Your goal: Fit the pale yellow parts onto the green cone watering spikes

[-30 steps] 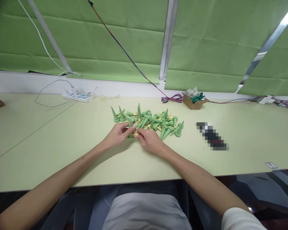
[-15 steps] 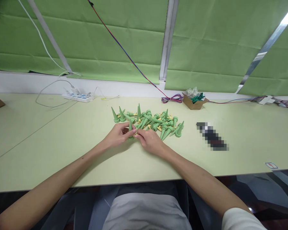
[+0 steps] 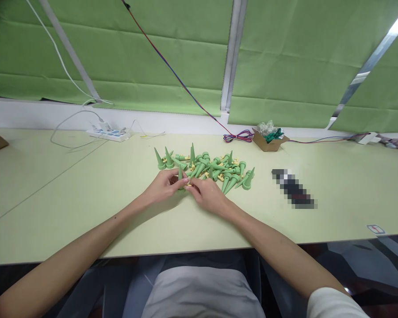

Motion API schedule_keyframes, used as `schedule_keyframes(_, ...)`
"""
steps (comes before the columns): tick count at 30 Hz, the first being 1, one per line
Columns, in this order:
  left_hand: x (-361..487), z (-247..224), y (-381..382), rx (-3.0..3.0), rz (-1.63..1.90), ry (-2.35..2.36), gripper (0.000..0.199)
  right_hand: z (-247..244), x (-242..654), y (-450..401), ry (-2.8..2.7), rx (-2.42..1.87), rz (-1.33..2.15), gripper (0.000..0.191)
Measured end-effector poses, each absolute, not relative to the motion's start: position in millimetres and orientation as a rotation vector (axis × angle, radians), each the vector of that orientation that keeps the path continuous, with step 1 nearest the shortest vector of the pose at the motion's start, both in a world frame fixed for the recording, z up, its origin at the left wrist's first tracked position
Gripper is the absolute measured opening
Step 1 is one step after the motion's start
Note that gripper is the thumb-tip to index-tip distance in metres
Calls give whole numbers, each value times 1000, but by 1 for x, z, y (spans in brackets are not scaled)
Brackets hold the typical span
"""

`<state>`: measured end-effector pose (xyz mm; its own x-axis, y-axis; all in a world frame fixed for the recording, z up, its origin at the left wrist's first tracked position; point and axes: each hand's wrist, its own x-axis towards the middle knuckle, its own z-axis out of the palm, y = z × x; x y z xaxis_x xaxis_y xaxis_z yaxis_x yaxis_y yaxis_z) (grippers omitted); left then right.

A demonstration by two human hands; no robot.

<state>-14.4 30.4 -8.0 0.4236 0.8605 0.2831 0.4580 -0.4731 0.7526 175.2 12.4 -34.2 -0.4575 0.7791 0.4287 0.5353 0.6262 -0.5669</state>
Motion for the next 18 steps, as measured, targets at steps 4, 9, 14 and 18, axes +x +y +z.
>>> schedule_keyframes(4, -13, -7, 29, 2070, 896, 1097, 22, -33, 175, 11, -2177, -1021, 476, 15)
schedule_keyframes(9, -12, -5, 27, 2041, 940, 1083, 27, -34, 174, 11, -2173, -1025, 456, 18)
schedule_keyframes(14, -12, -3, 26, 1991, 952, 1087, 38, -35, 173, 10, -2184, -985, 417, 19)
schedule_keyframes(18, -11, -5, 25, 1925, 938, 1081, 43, -34, 173, 9, -2187, -957, 362, 18)
